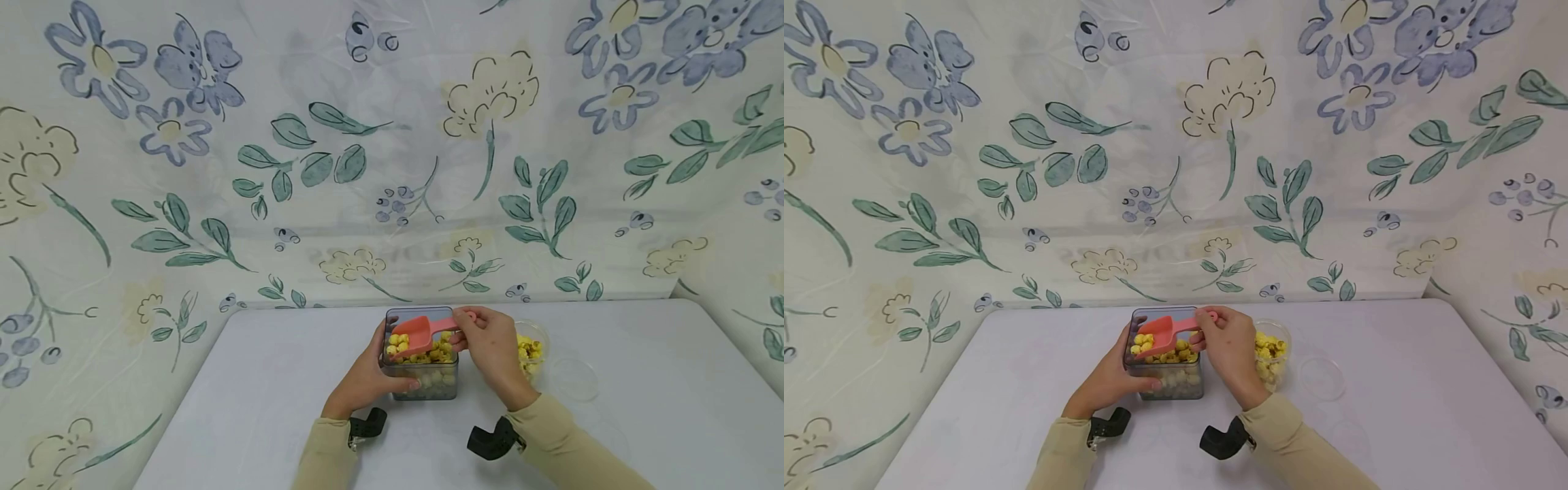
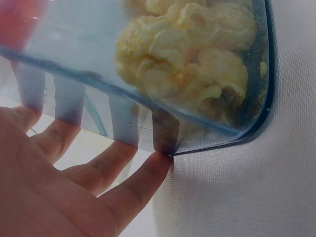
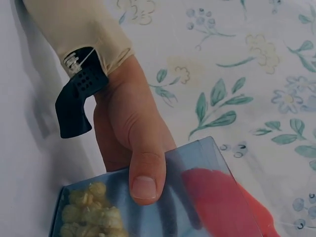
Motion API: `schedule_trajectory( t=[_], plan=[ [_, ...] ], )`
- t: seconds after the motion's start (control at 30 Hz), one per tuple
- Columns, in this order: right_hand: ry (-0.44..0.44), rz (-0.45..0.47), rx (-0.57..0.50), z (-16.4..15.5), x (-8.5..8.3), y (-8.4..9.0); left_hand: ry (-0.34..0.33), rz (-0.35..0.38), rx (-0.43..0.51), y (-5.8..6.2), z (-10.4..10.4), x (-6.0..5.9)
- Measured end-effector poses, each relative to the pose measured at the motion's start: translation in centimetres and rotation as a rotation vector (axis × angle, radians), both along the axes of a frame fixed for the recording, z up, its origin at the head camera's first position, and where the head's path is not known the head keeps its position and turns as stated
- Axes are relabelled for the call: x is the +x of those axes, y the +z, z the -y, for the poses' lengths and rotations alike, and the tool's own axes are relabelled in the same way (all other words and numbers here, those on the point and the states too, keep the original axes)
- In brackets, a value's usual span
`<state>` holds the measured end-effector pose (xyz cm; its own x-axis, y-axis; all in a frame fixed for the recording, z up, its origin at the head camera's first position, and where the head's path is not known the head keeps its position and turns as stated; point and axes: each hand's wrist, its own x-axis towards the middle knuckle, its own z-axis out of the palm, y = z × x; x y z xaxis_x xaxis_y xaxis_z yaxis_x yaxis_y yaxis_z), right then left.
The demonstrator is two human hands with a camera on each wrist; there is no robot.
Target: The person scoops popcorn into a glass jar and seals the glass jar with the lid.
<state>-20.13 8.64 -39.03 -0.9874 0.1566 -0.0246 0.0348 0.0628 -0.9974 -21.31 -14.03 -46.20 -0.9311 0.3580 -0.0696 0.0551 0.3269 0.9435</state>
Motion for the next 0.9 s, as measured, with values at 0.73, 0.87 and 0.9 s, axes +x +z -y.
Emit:
schedule_trajectory(
  t=[0.73, 0.87, 0.9],
  plan=[
    [-0.019, 0.046, -0.076, 0.03, 0.61, -0.32, -0.004, -0.016, 0.000, 0.03, -0.10, -0.04],
    [-0.056, 0.078, -0.084, -0.01, 0.64, -0.27, 0.000, -0.008, 0.003, -0.13, -0.01, -0.07],
    [-0.063, 0.084, -0.089, 0.00, 0.68, -0.25, 0.001, -0.005, 0.000, -0.19, 0.02, -0.07]
  ],
)
